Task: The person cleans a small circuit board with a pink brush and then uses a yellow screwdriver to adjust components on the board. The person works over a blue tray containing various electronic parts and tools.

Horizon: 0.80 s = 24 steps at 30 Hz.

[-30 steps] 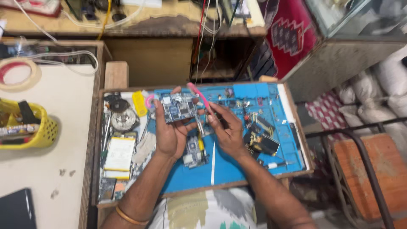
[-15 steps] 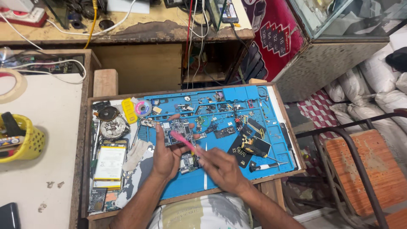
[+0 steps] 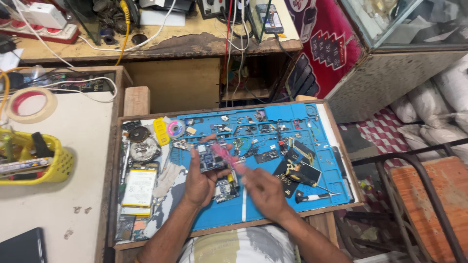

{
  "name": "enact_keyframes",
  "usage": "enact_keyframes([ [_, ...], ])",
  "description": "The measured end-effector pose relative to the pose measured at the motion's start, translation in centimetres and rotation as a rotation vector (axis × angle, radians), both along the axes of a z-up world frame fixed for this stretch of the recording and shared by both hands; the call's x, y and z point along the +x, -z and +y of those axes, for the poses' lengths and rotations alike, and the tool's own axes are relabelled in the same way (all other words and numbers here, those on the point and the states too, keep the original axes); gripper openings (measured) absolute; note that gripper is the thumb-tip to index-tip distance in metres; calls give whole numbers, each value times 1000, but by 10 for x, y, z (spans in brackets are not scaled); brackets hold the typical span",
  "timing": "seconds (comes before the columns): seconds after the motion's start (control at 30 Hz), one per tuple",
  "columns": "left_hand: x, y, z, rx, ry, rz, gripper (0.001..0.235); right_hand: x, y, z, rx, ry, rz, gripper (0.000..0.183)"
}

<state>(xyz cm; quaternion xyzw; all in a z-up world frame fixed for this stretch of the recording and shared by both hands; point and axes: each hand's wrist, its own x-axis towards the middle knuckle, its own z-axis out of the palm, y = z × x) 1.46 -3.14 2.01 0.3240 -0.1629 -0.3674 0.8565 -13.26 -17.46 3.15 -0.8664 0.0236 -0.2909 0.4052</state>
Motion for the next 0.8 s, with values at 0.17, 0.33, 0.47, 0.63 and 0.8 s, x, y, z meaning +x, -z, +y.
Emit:
enact_keyframes([
  [0.17,2,7,1,32,-34,-25,69,-2,11,-20,744,179,-1,40],
  [0.33,-2,5,-1,-14,-38,-146,65,-3,23,-17,563,21,62,33],
  [0.47,-12,-1,3,-31,53,-240,68,-2,35,-9,823,-76,252,28],
  [0.63,-7,-5,8,202,-11,-354,69,0,40,-11,1005,-80,317,26],
  [0.8,13,-80,28,255,-535,-738,81,1,41,-12,1065,-86,274,23],
])
